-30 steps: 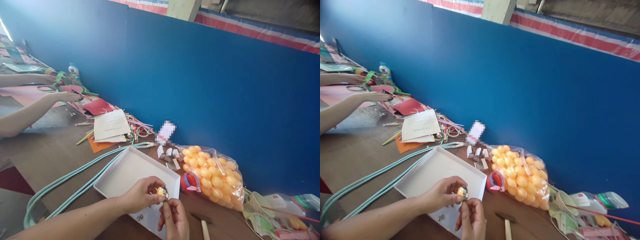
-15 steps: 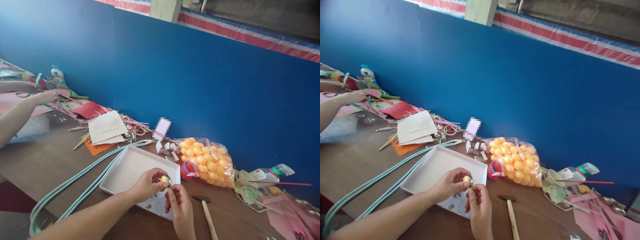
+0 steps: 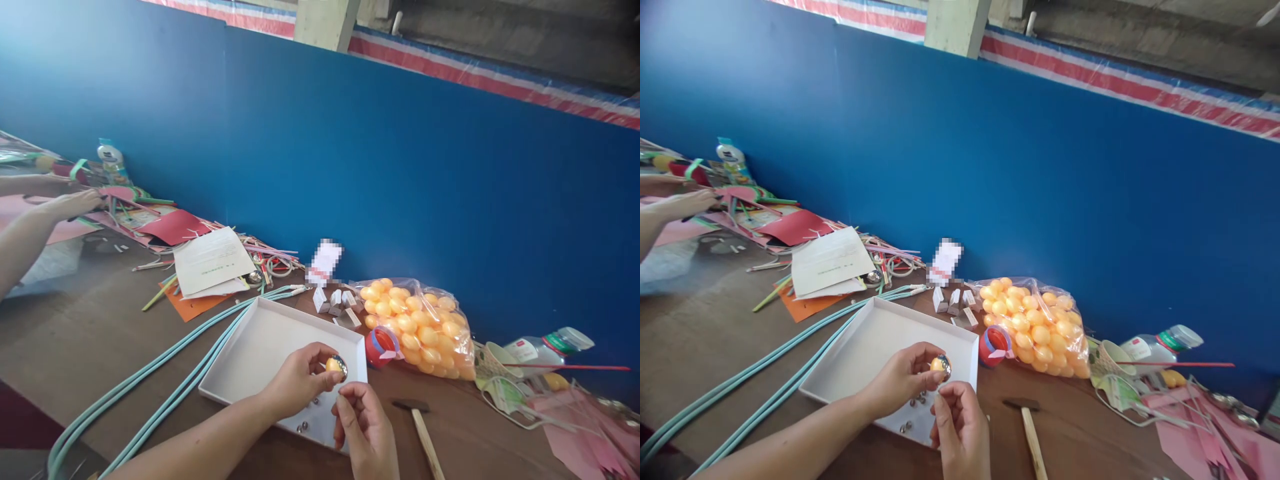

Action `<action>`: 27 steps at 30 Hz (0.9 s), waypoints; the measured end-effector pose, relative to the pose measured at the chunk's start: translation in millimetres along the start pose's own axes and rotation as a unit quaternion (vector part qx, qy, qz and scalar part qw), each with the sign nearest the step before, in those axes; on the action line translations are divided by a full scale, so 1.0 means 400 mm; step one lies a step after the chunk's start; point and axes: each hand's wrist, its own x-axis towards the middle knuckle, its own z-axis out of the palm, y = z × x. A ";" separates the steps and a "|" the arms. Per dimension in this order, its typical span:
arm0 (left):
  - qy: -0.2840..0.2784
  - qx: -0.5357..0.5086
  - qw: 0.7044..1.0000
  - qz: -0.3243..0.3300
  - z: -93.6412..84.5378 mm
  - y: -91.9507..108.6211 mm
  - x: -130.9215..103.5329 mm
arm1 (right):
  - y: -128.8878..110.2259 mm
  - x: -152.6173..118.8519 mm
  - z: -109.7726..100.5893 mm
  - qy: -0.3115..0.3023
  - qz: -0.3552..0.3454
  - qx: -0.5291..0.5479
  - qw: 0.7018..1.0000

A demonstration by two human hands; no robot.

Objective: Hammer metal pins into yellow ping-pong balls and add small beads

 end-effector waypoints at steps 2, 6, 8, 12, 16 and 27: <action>0.003 0.004 1.000 -0.007 0.003 0.000 0.000 | 0.000 0.003 -0.001 0.005 0.004 0.002 1.000; 0.003 0.016 1.000 -0.011 0.006 0.005 -0.003 | 0.001 0.007 -0.003 0.020 0.009 0.008 1.000; 0.006 0.024 1.000 -0.006 0.005 0.007 -0.005 | 0.007 0.007 -0.005 0.031 0.014 0.009 0.999; 0.001 0.024 1.000 -0.003 0.005 0.005 -0.009 | 0.018 0.007 -0.005 0.050 0.027 0.003 0.998; 0.002 0.056 0.998 0.007 0.006 0.006 -0.013 | 0.016 0.006 0.000 0.070 0.032 0.004 0.997; 0.000 0.050 0.999 0.000 0.009 0.015 -0.013 | 0.026 0.017 -0.010 0.068 0.034 -0.004 0.997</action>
